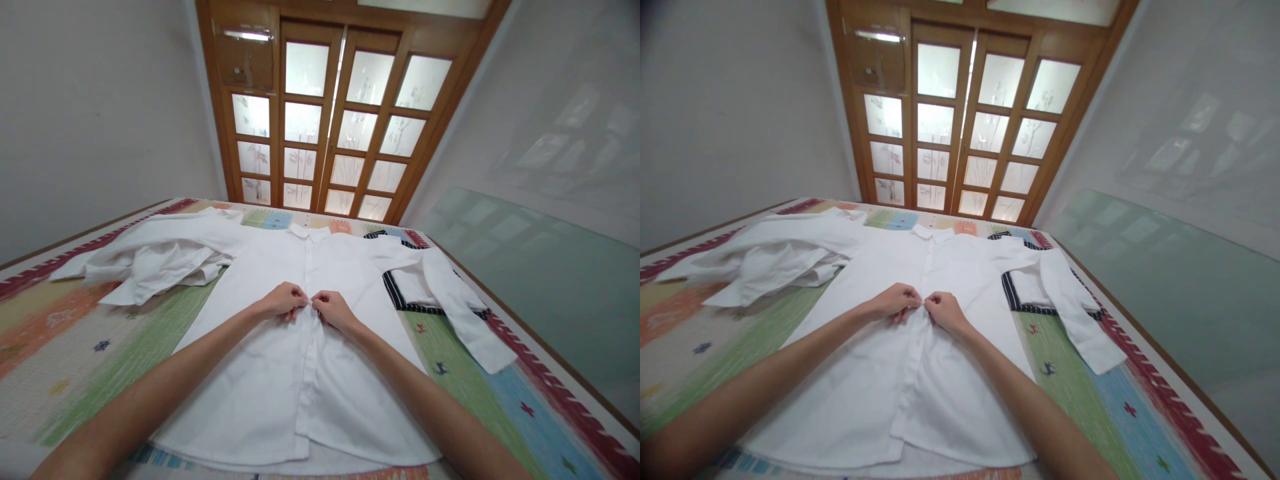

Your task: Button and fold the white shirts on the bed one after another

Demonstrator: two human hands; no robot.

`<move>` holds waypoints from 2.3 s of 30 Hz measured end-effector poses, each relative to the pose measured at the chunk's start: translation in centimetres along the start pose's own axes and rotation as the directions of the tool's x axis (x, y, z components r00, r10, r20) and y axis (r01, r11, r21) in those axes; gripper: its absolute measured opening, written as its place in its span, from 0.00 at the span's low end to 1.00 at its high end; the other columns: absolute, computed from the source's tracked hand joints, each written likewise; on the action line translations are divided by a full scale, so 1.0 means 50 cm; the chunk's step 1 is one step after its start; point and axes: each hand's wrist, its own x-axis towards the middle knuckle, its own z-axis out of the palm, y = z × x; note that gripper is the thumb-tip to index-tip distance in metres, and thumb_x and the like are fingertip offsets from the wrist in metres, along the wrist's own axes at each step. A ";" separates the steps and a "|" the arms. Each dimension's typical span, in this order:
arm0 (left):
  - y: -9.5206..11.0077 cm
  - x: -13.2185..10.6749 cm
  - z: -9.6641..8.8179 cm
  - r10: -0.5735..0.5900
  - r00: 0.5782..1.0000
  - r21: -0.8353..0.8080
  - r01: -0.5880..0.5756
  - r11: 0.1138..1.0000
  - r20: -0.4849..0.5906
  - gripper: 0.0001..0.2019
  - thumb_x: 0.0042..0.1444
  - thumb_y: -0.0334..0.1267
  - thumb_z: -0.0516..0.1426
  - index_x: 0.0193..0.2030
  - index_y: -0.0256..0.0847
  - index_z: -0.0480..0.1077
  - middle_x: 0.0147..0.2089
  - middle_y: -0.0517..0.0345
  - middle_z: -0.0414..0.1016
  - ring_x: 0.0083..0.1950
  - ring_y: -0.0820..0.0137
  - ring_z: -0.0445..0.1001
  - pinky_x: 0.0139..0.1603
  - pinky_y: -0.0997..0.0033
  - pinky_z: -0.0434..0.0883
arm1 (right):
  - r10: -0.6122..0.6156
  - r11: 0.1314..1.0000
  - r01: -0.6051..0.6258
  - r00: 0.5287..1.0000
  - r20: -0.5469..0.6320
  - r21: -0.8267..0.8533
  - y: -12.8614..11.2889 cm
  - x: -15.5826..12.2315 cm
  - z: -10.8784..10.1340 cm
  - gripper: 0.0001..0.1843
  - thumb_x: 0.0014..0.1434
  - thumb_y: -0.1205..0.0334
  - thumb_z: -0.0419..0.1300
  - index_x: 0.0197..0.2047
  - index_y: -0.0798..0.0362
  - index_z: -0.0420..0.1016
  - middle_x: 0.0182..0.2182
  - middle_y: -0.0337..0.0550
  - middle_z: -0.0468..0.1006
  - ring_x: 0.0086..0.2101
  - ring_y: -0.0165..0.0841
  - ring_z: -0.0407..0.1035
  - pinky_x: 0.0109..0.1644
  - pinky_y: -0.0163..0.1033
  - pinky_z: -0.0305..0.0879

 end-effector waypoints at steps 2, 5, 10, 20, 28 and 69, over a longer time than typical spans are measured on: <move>-0.004 0.002 0.003 0.012 1.000 -0.054 -0.013 0.998 -0.029 0.01 0.51 0.30 0.57 0.30 0.36 0.70 0.15 0.66 0.68 0.13 0.76 0.66 0.15 0.81 0.59 | -0.001 0.999 0.001 1.000 0.012 0.033 0.003 0.001 0.001 0.10 0.50 0.64 0.55 0.30 0.56 0.78 0.19 0.36 0.72 0.21 0.28 0.64 0.26 0.31 0.58; -0.006 -0.001 0.010 0.064 0.993 -0.066 -0.070 0.995 -0.094 0.01 0.50 0.29 0.58 0.29 0.37 0.70 0.16 0.65 0.70 0.15 0.76 0.68 0.15 0.81 0.61 | 0.012 0.996 -0.015 1.000 0.029 0.090 0.004 0.001 0.002 0.11 0.51 0.63 0.54 0.30 0.56 0.78 0.17 0.35 0.70 0.20 0.28 0.63 0.25 0.31 0.57; -0.002 -0.007 0.016 0.017 0.990 -0.137 -0.036 0.990 -0.137 0.04 0.48 0.30 0.62 0.29 0.36 0.70 0.16 0.66 0.70 0.15 0.76 0.68 0.18 0.79 0.64 | 0.028 0.980 -0.040 0.998 0.061 0.197 -0.003 -0.001 0.001 0.10 0.53 0.60 0.54 0.27 0.56 0.75 0.13 0.32 0.66 0.15 0.25 0.56 0.19 0.30 0.50; -0.004 -0.004 0.010 -0.080 0.981 -0.260 0.032 0.965 -0.178 0.10 0.45 0.32 0.65 0.25 0.37 0.66 0.13 0.67 0.67 0.13 0.80 0.61 0.16 0.80 0.58 | 0.123 0.923 -0.159 0.985 0.122 0.350 -0.037 -0.013 -0.012 0.05 0.48 0.64 0.58 0.28 0.56 0.74 0.15 0.32 0.69 0.13 0.22 0.51 0.16 0.30 0.43; -0.001 -0.005 0.017 -0.117 0.974 -0.318 0.051 0.947 -0.194 0.04 0.44 0.28 0.60 0.22 0.36 0.70 0.17 0.63 0.72 0.18 0.77 0.69 0.23 0.78 0.68 | 0.074 0.939 -0.096 0.994 0.078 0.331 -0.030 -0.015 -0.001 0.06 0.44 0.65 0.65 0.27 0.56 0.73 0.18 0.35 0.73 0.19 0.25 0.62 0.23 0.29 0.54; -0.040 0.004 0.039 0.029 0.918 -0.123 -0.085 0.989 -0.396 0.12 0.39 0.29 0.67 0.29 0.39 0.68 0.24 0.61 0.78 0.26 0.72 0.77 0.28 0.76 0.72 | 0.129 0.925 -0.185 0.974 0.185 0.332 -0.047 -0.020 -0.017 0.09 0.48 0.65 0.55 0.30 0.57 0.75 0.13 0.31 0.68 0.11 0.21 0.51 0.14 0.29 0.40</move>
